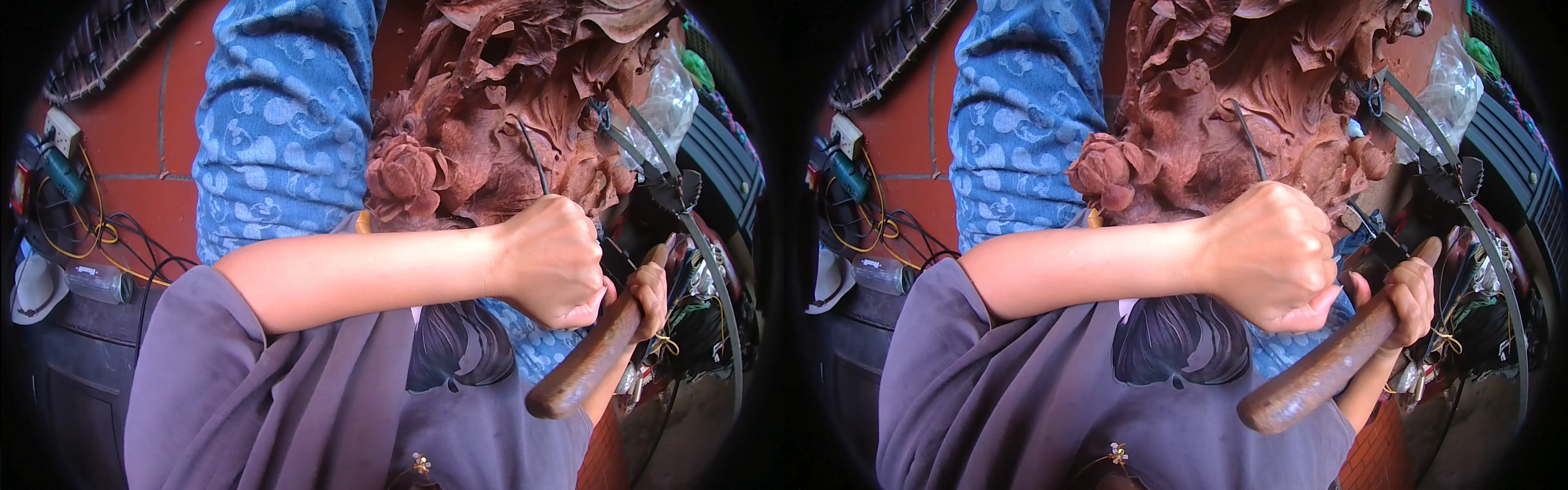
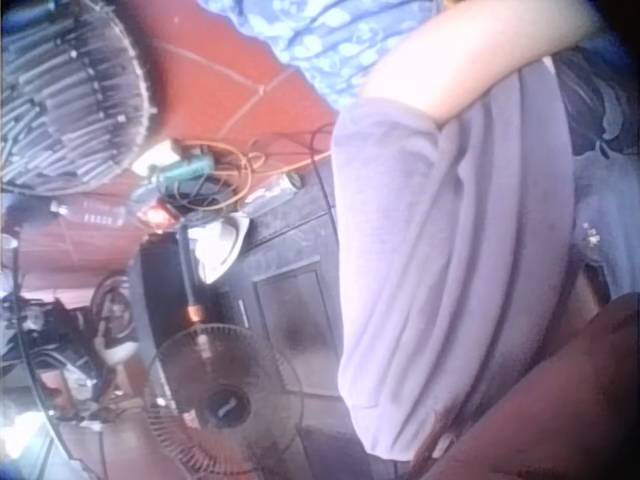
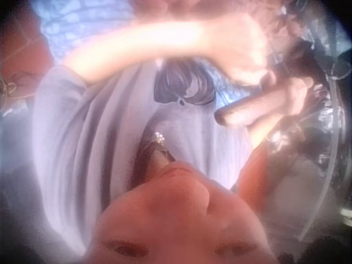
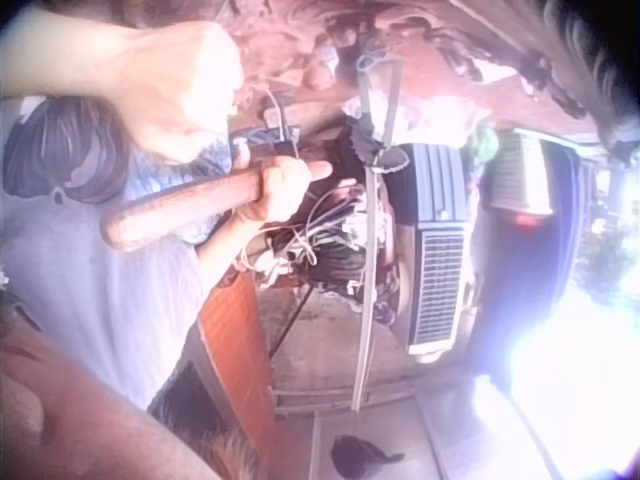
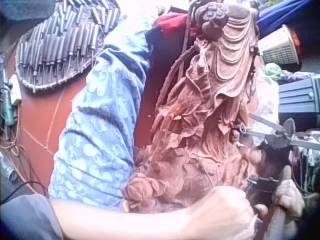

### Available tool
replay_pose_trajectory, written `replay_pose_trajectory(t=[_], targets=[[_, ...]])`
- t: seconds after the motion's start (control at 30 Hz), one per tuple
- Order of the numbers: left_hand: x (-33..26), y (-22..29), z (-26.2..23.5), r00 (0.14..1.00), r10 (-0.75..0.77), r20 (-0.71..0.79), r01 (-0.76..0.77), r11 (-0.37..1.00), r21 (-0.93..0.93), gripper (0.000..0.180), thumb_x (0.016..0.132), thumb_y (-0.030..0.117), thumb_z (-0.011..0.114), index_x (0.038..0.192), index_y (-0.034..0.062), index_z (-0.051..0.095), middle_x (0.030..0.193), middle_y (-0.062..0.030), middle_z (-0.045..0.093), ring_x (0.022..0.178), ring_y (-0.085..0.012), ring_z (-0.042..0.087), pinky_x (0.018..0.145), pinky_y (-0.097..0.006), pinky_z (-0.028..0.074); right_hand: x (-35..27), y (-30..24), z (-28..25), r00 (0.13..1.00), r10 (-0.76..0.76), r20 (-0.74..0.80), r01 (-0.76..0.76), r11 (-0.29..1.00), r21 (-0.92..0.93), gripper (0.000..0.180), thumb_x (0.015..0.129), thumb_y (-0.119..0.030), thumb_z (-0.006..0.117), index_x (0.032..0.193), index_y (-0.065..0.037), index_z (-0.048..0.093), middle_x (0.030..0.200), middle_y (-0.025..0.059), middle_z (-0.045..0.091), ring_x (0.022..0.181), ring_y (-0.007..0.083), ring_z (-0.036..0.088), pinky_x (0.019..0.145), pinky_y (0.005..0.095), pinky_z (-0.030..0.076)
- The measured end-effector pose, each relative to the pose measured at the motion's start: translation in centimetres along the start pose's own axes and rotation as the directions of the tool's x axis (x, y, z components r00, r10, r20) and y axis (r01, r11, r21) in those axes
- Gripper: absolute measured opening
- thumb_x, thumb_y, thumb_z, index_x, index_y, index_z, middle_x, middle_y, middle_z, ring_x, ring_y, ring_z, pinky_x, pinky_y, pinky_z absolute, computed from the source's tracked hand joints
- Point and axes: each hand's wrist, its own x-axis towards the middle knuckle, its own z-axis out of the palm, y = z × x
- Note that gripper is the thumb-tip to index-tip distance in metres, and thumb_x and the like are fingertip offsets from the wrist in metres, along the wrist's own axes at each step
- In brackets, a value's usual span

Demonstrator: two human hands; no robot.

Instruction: The person is carving a wooden sculpture using a chisel and mallet. They repeatedly strike the chisel into the wood to shape intricate details on the surface of the piece.

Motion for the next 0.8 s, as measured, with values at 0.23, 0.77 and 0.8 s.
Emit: replay_pose_trajectory(t=[0.23, 0.77, 0.8], targets=[[-0.2, -0.2, 0.2, 0.998, 0.008, -0.064, -0.009, 1.000, -0.001, 0.027, 0.069, 0.026, 0.065, 0.051, 0.0077, 0.058, 0.053, -0.0077, 0.057, 0.053, -0.0266, 0.060, 0.054, -0.038, 0.050, 0.3, -0.4, -0.5, 0.996, -0.053, 0.073, 0.060, 0.994, -0.086, 0.038, 0.067, -0.013, 0.089, 0.079, -0.001, 0.055, 0.070, 0.0113, 0.057, 0.064, 0.0292, 0.059, 0.061, 0.0392, 0.052], [0.3, -0.5, -1.0, 0.990, 0.014, -0.142, -0.015, 1.000, -0.006, 0.021, 0.064, 0.023, 0.066, 0.051, 0.0100, 0.056, 0.052, -0.0045, 0.055, 0.051, -0.0246, 0.058, 0.049, -0.037, 0.049, -0.4, 0.2, -1.3, 0.990, -0.130, 0.047, 0.138, 0.966, -0.221, 0.036, 0.071, -0.005, 0.087, 0.083, 0.001, 0.054, 0.072, 0.0142, 0.059, 0.066, 0.0314, 0.061, 0.064, 0.0428, 0.054], [0.5, -0.3, -0.9, 0.985, 0.013, -0.171, -0.015, 1.000, -0.013, 0.021, 0.064, 0.022, 0.066, 0.051, 0.0099, 0.056, 0.052, -0.0044, 0.055, 0.051, -0.0245, 0.058, 0.049, -0.036, 0.048, -0.5, 0.3, -1.4, 0.990, -0.134, 0.039, 0.139, 0.969, -0.204, 0.036, 0.071, -0.005, 0.087, 0.084, 0.001, 0.053, 0.072, 0.0142, 0.059, 0.065, 0.0312, 0.061, 0.063, 0.0425, 0.054]])
